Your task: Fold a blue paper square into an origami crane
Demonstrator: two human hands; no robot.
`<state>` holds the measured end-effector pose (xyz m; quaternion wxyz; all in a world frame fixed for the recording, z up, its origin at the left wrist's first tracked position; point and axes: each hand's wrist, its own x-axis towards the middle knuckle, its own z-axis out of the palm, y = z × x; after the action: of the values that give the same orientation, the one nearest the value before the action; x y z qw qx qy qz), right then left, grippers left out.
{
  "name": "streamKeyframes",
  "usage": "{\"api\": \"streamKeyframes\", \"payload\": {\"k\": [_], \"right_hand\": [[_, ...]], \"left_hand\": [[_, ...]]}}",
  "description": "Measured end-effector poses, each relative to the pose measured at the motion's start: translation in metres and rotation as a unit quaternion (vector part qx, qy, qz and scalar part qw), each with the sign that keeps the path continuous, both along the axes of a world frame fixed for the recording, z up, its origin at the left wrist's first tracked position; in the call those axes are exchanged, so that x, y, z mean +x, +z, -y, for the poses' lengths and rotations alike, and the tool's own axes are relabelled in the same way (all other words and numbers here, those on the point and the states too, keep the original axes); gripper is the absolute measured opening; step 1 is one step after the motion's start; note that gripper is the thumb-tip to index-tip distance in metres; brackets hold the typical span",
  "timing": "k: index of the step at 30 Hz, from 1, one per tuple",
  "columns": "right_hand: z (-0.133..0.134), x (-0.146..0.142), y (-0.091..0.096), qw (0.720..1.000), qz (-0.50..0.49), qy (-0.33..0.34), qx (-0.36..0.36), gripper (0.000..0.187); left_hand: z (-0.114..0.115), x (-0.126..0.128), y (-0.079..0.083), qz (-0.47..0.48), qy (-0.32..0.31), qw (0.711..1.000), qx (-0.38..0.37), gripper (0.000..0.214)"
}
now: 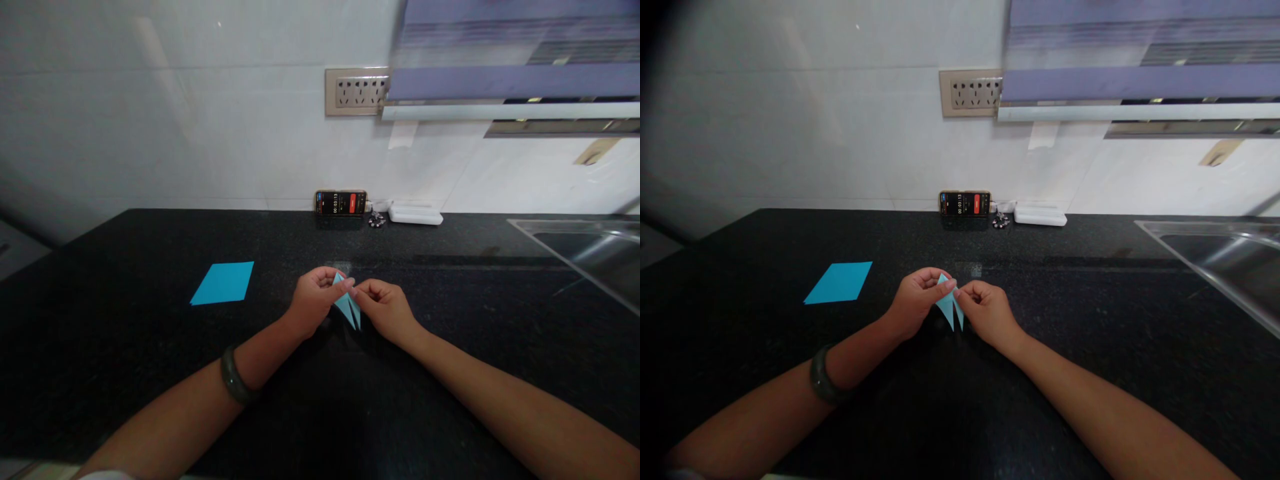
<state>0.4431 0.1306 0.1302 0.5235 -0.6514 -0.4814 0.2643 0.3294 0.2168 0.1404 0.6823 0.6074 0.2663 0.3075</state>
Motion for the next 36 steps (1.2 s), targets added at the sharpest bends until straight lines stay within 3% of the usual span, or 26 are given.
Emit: {"api": "streamKeyframes", "payload": {"k": [12, 17, 23, 36], "right_hand": [[0.0004, -0.0011, -0.0019, 1.000, 0.026, 0.015, 0.005, 0.021], [0.0002, -0.0004, 0.0002, 0.999, 0.031, 0.012, 0.004, 0.021], [-0.0015, 0.0021, 0.0008, 0.999, 0.033, 0.017, -0.003, 0.023], [-0.0027, -0.0001, 0.0001, 0.996, 0.001, 0.081, -0.046, 0.022]], "left_hand": [[-0.0027, -0.0007, -0.0045, -0.017, 0.028, 0.999, 0.007, 0.027], [-0.0044, -0.0003, -0.0053, -0.014, 0.014, 1.000, -0.017, 0.033], [-0.0014, -0.0013, -0.0031, -0.034, -0.009, 0.999, 0.026, 0.025], [-0.0041, -0.0023, -0.0062, -0.019, 0.091, 0.994, 0.064, 0.026]]}}
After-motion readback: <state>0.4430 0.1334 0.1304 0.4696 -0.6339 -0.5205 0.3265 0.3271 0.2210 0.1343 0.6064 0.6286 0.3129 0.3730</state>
